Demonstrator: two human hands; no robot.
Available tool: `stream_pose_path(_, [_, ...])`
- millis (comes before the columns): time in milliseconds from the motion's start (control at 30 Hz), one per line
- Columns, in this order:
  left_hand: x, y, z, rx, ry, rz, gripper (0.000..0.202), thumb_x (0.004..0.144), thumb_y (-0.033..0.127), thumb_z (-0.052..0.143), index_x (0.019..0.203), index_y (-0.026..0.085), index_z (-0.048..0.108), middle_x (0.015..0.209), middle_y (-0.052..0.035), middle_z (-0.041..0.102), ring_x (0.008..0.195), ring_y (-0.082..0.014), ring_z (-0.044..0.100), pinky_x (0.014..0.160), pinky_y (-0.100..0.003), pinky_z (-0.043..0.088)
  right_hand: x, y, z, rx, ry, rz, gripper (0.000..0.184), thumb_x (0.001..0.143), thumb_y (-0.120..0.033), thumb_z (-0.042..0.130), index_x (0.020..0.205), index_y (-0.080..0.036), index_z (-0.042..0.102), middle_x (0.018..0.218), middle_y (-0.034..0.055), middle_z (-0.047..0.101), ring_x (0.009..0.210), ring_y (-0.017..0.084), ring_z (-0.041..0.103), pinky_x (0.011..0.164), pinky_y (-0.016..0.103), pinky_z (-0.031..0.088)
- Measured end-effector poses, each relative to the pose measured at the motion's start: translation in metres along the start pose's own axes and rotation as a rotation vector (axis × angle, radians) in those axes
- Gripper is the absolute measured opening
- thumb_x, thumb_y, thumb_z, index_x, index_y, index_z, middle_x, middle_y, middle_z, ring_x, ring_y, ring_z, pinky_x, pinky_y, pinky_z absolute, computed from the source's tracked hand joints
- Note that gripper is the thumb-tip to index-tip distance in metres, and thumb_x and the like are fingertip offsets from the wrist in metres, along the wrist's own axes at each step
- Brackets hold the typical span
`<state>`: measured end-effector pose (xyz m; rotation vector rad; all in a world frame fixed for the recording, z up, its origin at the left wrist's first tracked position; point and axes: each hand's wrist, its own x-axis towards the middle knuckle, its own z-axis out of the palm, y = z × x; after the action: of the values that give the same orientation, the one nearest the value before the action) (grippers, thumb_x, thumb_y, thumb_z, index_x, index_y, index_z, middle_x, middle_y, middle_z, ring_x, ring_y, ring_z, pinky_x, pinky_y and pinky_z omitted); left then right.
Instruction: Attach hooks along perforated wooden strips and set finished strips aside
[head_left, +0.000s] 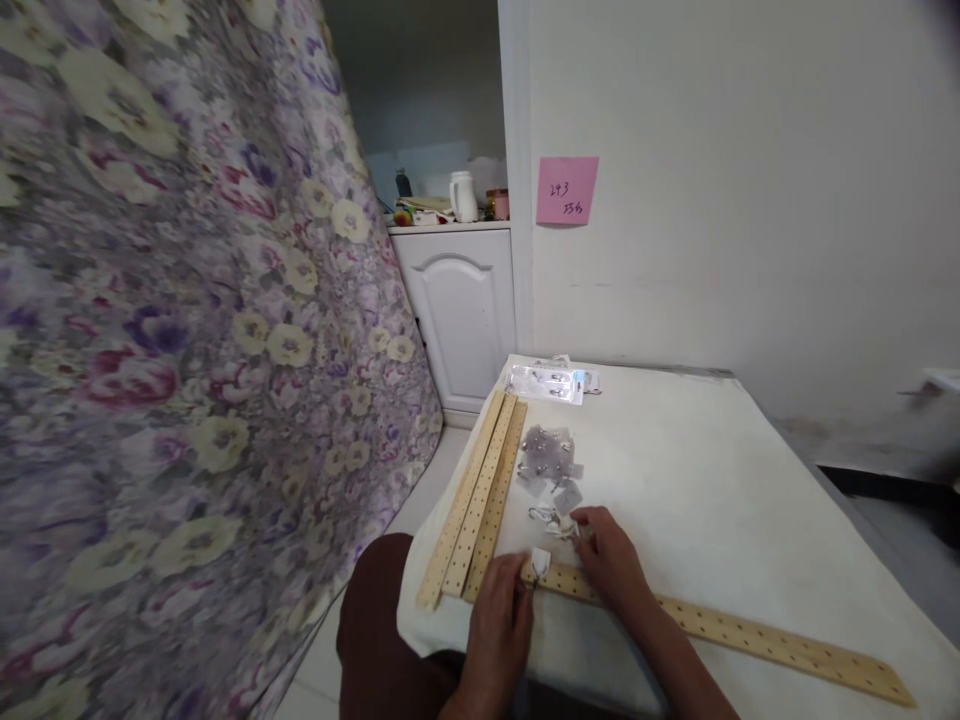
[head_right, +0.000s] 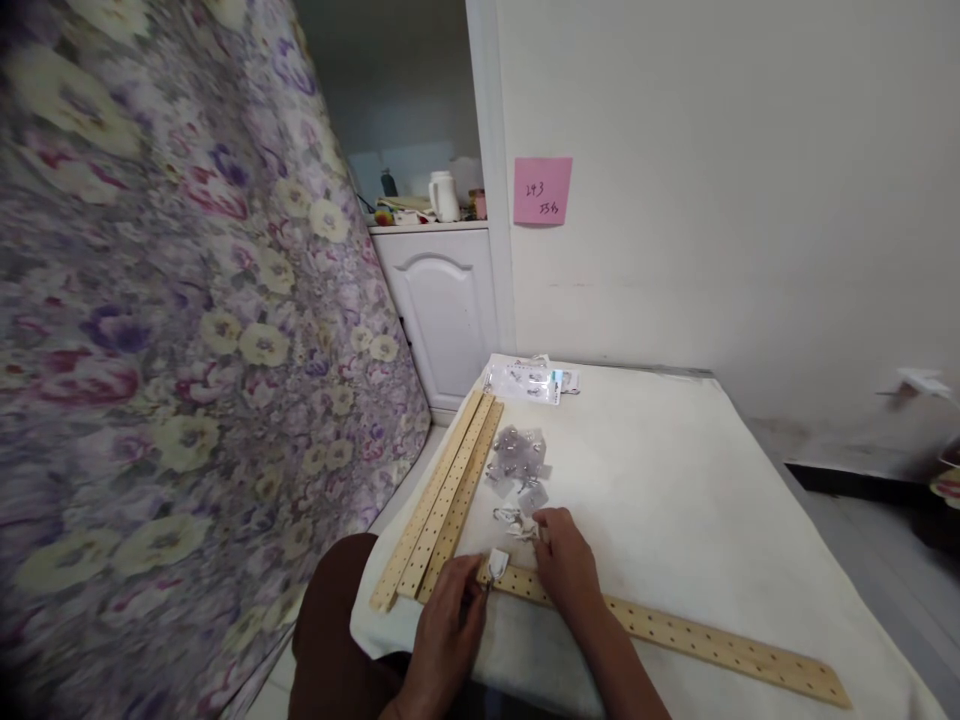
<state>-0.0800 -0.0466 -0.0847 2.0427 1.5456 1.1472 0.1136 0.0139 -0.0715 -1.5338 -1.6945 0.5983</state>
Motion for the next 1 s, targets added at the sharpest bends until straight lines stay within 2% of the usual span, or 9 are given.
stream_pose_path(167, [0.0,0.004,-0.003,-0.007,-0.012,0.03,0.035,0.087,0.014,0.047,0.119,0.024,0.055,0.112,-0.0082,0.061,0.107,-0.0217,0.058,0.092,-0.038,0.05,-0.002,0.006,-0.008,0.02,0.087,0.07,0.025,0.076,-0.025,0.051,0.099,-0.018,0.057,0.092,0.0051,0.06,0.063,0.016,0.056,0.067,0.032,0.049])
stream_pose_path(400, [0.001,0.005,-0.003,0.017,-0.003,0.065,0.029,0.089,0.017,0.046,0.114,0.024,0.059,0.11,-0.0098,0.06,0.102,-0.0227,0.06,0.086,-0.039,0.053,-0.008,0.007,-0.021,0.158,0.209,0.141,0.031,0.078,-0.037,0.053,0.101,-0.016,0.058,0.088,0.0043,0.056,0.06,0.015,0.053,0.064,0.032,0.048])
stream_pose_path(633, [0.001,0.003,-0.001,0.017,-0.002,0.059,0.028,0.089,0.015,0.046,0.113,0.023,0.059,0.11,-0.0093,0.058,0.103,-0.0213,0.059,0.088,-0.037,0.052,-0.009,0.009,-0.025,0.33,0.132,0.201,0.032,0.073,-0.041,0.059,0.094,-0.018,0.063,0.08,0.0032,0.062,0.056,0.015,0.054,0.057,0.03,0.047])
stream_pose_path(833, [0.001,0.005,-0.003,-0.012,0.002,0.052,0.028,0.089,0.016,0.046,0.113,0.022,0.058,0.11,-0.0091,0.059,0.105,-0.0217,0.059,0.09,-0.037,0.051,-0.01,0.007,-0.03,0.455,0.046,0.235,0.042,0.084,-0.047,0.044,0.102,-0.014,0.063,0.061,-0.0004,0.058,0.053,0.016,0.057,0.053,0.029,0.048])
stream_pose_path(900, [0.002,0.006,-0.005,-0.027,0.007,0.044,0.027,0.089,0.017,0.046,0.112,0.022,0.059,0.11,-0.0095,0.059,0.106,-0.0221,0.058,0.091,-0.038,0.051,-0.01,0.009,-0.032,0.419,0.045,0.238,0.042,0.083,-0.048,0.045,0.099,-0.014,0.064,0.062,0.001,0.06,0.056,0.018,0.058,0.056,0.031,0.049])
stream_pose_path(1000, [0.003,0.006,-0.006,-0.039,0.014,0.03,0.026,0.09,0.018,0.047,0.112,0.021,0.059,0.112,-0.0099,0.059,0.108,-0.0224,0.057,0.093,-0.039,0.049,-0.009,0.015,-0.037,0.317,0.086,0.241,0.033,0.075,-0.044,0.057,0.093,-0.017,0.066,0.076,0.0041,0.063,0.066,0.02,0.059,0.067,0.034,0.048])
